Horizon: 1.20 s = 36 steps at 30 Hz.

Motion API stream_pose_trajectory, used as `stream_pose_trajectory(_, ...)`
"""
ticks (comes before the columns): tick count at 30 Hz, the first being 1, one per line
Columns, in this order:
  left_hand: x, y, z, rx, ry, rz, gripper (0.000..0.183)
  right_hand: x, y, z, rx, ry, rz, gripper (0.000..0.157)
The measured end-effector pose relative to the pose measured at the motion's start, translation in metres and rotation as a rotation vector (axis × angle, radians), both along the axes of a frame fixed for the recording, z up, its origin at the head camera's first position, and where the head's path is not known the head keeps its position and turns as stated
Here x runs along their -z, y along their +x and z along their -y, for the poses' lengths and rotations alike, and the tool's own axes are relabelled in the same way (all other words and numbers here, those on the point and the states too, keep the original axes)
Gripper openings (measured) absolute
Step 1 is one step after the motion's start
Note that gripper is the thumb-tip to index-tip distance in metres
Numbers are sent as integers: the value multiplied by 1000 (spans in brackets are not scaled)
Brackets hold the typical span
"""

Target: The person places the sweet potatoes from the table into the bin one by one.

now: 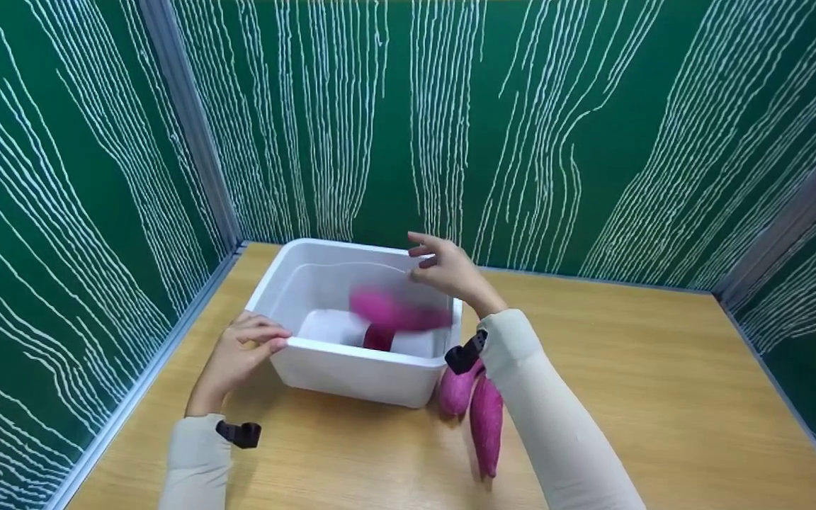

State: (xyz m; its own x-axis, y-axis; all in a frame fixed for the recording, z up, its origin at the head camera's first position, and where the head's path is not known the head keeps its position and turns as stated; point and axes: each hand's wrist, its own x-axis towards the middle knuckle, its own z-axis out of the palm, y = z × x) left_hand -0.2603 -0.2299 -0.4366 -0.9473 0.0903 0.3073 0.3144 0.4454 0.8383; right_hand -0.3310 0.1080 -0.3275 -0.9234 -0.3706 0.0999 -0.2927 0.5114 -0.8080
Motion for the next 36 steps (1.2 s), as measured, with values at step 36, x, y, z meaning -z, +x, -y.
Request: stream_pose_trajectory(36, 3, -2, -1, 8, 11, -55, 15, 11, 9, -29, 56, 9, 59, 59)
